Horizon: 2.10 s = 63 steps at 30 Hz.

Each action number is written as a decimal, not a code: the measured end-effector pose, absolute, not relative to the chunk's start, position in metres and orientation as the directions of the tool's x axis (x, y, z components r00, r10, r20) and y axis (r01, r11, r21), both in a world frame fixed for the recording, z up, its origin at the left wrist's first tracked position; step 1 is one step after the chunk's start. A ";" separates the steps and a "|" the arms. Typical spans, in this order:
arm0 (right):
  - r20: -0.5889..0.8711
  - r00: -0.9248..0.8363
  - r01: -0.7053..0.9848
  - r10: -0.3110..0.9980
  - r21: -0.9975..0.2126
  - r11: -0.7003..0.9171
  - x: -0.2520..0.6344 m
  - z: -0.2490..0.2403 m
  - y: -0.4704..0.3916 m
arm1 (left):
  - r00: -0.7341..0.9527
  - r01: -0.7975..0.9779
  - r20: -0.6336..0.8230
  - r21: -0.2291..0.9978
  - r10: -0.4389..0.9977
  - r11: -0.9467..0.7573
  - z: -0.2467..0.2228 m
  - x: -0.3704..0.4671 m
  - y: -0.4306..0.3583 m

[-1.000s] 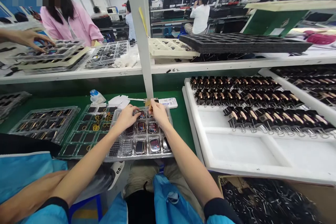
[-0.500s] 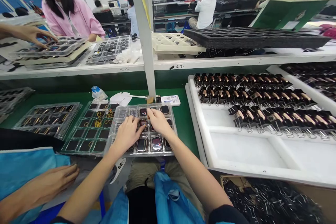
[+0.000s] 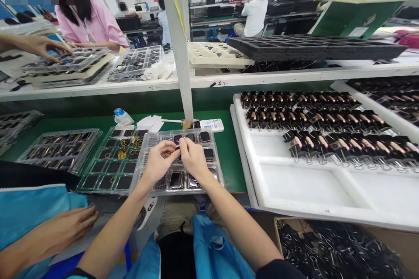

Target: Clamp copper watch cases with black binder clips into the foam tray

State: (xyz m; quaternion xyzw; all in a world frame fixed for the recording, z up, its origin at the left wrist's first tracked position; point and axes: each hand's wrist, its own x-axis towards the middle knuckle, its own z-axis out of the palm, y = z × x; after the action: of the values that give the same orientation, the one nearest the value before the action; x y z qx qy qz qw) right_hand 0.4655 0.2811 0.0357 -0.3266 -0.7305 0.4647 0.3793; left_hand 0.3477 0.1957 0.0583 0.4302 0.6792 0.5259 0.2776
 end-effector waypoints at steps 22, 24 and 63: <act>0.057 -0.515 0.107 0.855 -0.986 0.130 0.496 0.031 0.231 | -0.245 0.758 0.179 0.648 0.953 0.074 0.037 0.363 0.120; 0.119 -0.555 0.212 0.823 -0.936 0.279 0.495 0.036 0.226 | -0.338 0.623 0.173 0.778 0.925 0.082 0.041 0.369 0.124; 0.129 -0.796 0.121 0.591 -0.924 0.364 0.406 0.097 0.261 | -0.717 0.578 0.131 0.661 0.685 0.479 0.001 0.293 0.067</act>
State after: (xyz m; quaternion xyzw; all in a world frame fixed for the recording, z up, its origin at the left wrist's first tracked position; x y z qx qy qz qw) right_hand 0.4058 0.2614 0.0965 -0.2243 -0.7939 0.5174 0.2273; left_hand 0.2935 0.0666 0.0006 0.3686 0.8566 0.3531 0.0757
